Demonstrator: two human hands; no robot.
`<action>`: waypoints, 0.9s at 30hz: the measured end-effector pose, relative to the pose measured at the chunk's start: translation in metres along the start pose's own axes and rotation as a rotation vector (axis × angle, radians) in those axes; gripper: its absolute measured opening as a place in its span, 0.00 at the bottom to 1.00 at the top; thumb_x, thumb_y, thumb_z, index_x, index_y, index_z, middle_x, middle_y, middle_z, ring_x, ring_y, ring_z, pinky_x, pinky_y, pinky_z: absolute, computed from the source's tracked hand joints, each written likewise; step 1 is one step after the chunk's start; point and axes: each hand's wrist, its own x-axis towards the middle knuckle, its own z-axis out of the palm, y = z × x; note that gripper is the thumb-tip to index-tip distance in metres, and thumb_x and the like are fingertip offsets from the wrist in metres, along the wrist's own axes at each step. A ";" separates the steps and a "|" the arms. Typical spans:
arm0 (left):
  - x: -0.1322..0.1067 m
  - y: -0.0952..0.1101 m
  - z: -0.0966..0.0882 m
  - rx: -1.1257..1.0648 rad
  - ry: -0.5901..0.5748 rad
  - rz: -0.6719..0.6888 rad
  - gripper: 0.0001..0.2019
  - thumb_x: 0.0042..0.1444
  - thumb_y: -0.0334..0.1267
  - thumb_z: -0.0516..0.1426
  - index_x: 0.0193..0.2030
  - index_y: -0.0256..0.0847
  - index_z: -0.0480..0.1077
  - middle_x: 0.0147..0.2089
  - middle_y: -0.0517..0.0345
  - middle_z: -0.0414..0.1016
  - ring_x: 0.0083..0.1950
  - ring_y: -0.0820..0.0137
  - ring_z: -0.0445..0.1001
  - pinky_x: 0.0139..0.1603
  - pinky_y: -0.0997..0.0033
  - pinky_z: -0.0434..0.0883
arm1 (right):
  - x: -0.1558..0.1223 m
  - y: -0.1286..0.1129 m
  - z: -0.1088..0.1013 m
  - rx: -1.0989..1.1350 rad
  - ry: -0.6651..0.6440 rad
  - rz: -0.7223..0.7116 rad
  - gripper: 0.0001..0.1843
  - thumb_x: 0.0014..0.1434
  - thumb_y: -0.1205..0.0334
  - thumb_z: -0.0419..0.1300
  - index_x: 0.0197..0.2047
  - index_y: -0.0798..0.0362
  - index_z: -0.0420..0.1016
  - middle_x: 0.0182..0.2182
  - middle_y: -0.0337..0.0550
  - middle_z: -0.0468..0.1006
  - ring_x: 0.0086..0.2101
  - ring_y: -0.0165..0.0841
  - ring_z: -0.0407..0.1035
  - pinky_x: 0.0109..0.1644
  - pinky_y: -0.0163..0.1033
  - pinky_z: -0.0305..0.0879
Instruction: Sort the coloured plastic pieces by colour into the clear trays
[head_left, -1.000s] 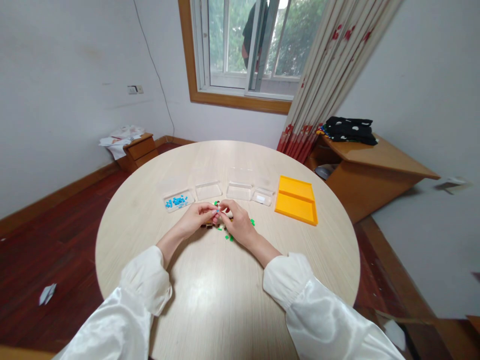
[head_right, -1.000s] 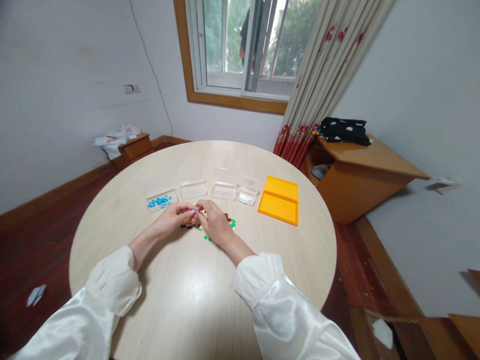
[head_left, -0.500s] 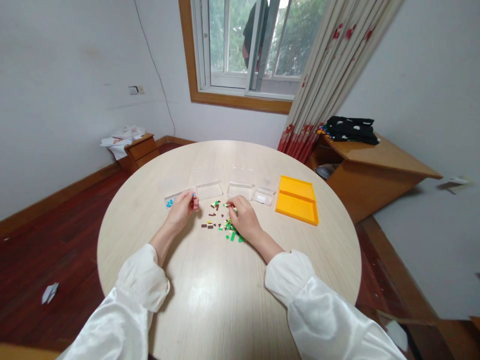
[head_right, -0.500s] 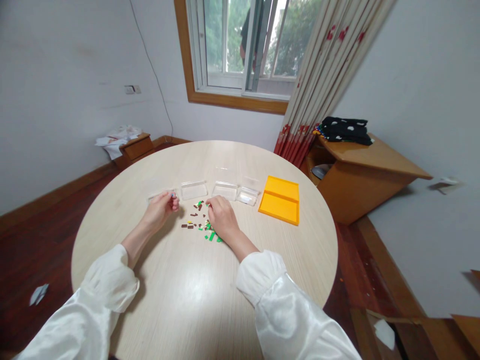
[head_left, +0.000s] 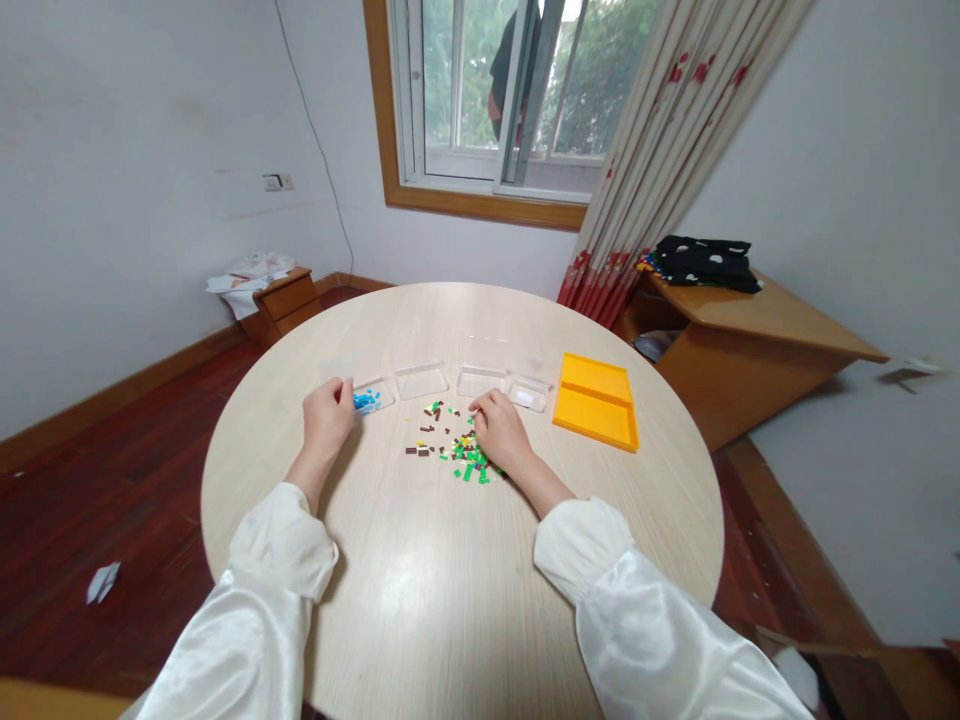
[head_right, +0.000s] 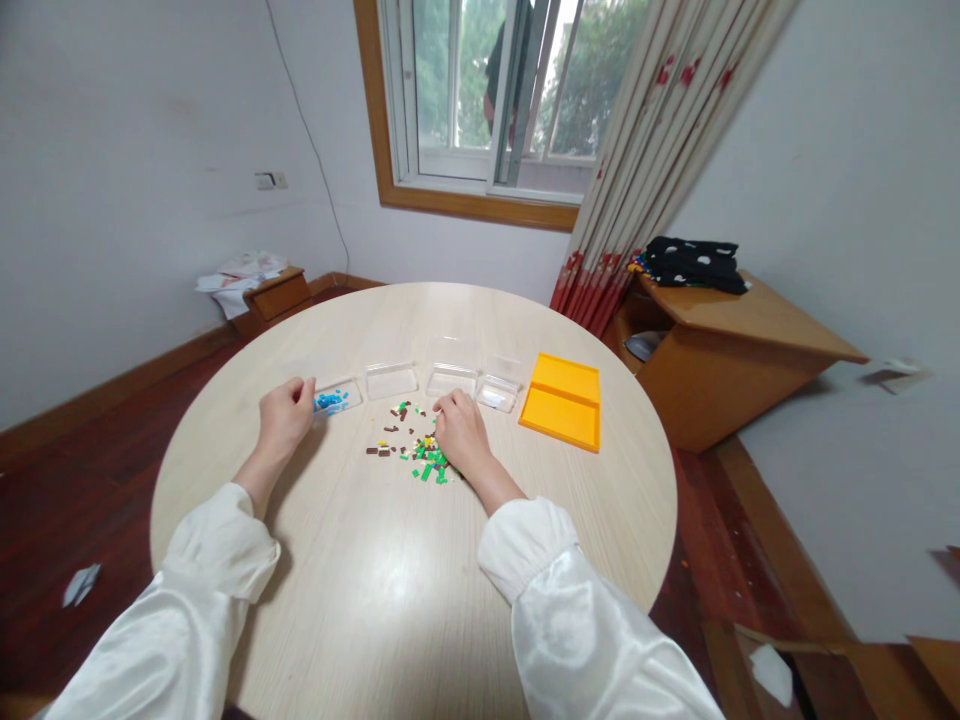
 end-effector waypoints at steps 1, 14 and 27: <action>0.000 -0.002 0.002 0.010 -0.009 0.011 0.17 0.55 0.42 0.47 0.17 0.41 0.52 0.17 0.64 0.52 0.23 0.74 0.53 0.27 0.71 0.50 | 0.000 0.001 0.001 -0.005 0.000 -0.001 0.13 0.55 0.75 0.48 0.35 0.55 0.72 0.34 0.47 0.69 0.40 0.37 0.64 0.46 0.41 0.62; 0.002 -0.010 0.006 0.087 -0.078 0.032 0.19 0.53 0.46 0.48 0.15 0.41 0.54 0.17 0.62 0.51 0.21 0.74 0.53 0.26 0.69 0.47 | 0.000 -0.001 -0.002 -0.021 -0.095 0.040 0.13 0.55 0.75 0.49 0.34 0.57 0.73 0.35 0.47 0.70 0.40 0.35 0.65 0.47 0.39 0.62; 0.001 -0.008 0.009 -0.007 0.060 0.100 0.17 0.50 0.43 0.51 0.16 0.42 0.52 0.18 0.61 0.56 0.23 0.72 0.56 0.28 0.70 0.51 | 0.001 -0.004 -0.003 -0.036 -0.141 0.066 0.12 0.55 0.75 0.51 0.33 0.57 0.75 0.35 0.47 0.71 0.39 0.34 0.65 0.46 0.38 0.61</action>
